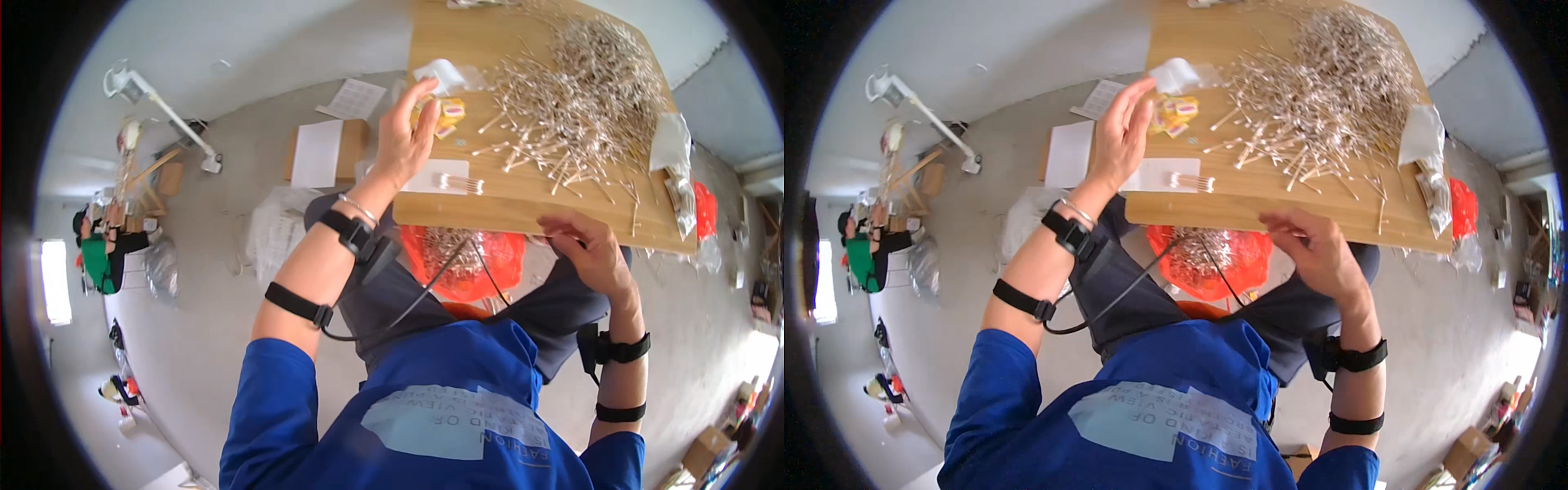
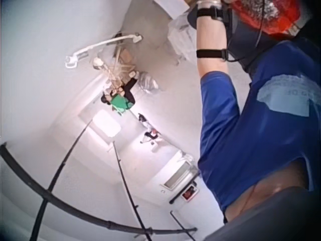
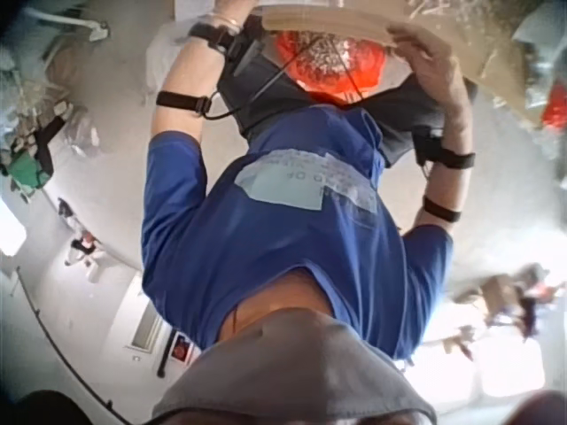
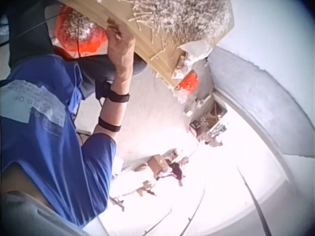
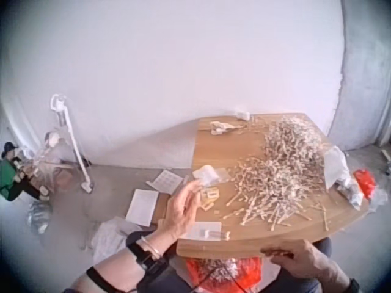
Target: Packaging several small plastic and cotton swabs into a clear plastic bag.
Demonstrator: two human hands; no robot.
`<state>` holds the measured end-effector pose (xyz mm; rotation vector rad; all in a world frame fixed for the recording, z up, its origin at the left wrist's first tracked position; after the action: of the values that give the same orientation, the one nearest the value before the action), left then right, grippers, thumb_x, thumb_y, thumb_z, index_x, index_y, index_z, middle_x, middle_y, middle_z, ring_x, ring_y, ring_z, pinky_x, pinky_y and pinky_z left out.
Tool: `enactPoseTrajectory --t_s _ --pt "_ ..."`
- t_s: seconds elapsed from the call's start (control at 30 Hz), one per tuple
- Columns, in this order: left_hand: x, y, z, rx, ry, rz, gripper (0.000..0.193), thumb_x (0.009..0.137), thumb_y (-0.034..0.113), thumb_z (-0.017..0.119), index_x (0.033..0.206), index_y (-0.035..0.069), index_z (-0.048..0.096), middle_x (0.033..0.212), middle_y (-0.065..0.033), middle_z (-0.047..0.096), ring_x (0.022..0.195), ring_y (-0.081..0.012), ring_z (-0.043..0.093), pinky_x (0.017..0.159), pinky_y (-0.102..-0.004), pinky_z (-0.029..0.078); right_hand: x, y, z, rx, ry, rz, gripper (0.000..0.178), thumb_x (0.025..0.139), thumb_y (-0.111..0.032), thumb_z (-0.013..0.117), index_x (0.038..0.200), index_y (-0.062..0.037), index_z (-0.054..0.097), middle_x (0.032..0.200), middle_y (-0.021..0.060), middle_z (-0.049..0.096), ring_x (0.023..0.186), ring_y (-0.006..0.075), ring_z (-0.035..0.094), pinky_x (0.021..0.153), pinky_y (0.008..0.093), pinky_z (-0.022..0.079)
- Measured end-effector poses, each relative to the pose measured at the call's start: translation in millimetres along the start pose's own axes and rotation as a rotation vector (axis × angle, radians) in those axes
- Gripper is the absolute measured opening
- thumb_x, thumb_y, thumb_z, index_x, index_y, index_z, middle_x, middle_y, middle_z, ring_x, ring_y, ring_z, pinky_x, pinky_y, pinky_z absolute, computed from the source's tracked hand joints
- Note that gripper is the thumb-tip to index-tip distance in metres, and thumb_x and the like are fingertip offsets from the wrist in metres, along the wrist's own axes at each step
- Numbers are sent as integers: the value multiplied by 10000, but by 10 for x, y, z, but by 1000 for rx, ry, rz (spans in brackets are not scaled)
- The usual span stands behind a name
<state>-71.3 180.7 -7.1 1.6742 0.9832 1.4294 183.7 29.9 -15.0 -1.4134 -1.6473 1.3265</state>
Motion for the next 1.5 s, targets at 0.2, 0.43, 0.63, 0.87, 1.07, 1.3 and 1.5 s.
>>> enactPoseTrajectory --t_s 0.2,0.43,0.63,0.87,1.07,1.3,1.5 --pt "731 1166 -416 554 111 555 279 907 178 626 1151 44 609 1104 -180 672 1065 -343 638 898 -343 505 366 -1154 1058 -438 -239 -552 307 854 -36 619 1161 -45 616 1073 174 626 935 345 628 794 387 526" --pt "1272 1755 -1010 137 144 513 315 953 81 566 1217 -84 525 1205 -160 583 1165 -213 554 1012 -309 450 97 -880 1678 368 -665 -233 334 994 -287 519 1119 -5 649 992 147 676 985 248 645 839 361 501" --pt "1316 2009 -1282 210 247 484 246 942 44 557 1154 -80 553 1130 -138 619 1092 -187 587 976 -287 473 -42 -740 1689 337 -682 -461 277 962 -256 585 952 2 688 958 128 693 874 255 654 785 367 515" --pt "1365 2089 -954 156 121 460 198 943 82 590 1093 -48 590 987 -65 649 927 -101 613 799 -213 495 338 -623 2069 -420 -156 -613 207 894 -301 625 872 -113 708 897 110 611 930 298 628 781 438 511" --pt "703 2356 8 218 -104 534 221 937 128 619 1111 -9 619 1062 -111 671 1056 -154 627 886 -250 505 858 -341 2338 -596 -38 -162 255 902 -366 578 899 -137 693 1004 114 593 1021 322 609 853 422 509" --pt "46 1944 978 -52 -390 234 177 944 35 583 1103 -31 624 1125 -123 664 1094 -180 615 923 -299 503 1054 465 2898 -30 -249 -318 463 736 -314 668 1135 -92 598 1117 152 591 959 335 656 788 423 550" --pt "102 1821 931 -144 -345 221 143 928 82 623 1042 12 676 1004 -46 703 931 -86 630 788 -214 498 709 300 2390 -420 -379 -119 401 658 -189 790 1012 -68 644 1009 107 678 1034 299 640 844 405 514"
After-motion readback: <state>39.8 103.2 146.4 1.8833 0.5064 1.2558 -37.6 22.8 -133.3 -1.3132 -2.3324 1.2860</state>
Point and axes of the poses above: each hand's wrist, its own x-axis towards the middle knuckle, its own z-axis out of the palm, y = z × x, the point moved 8 cm from there along x, towards the middle knuckle
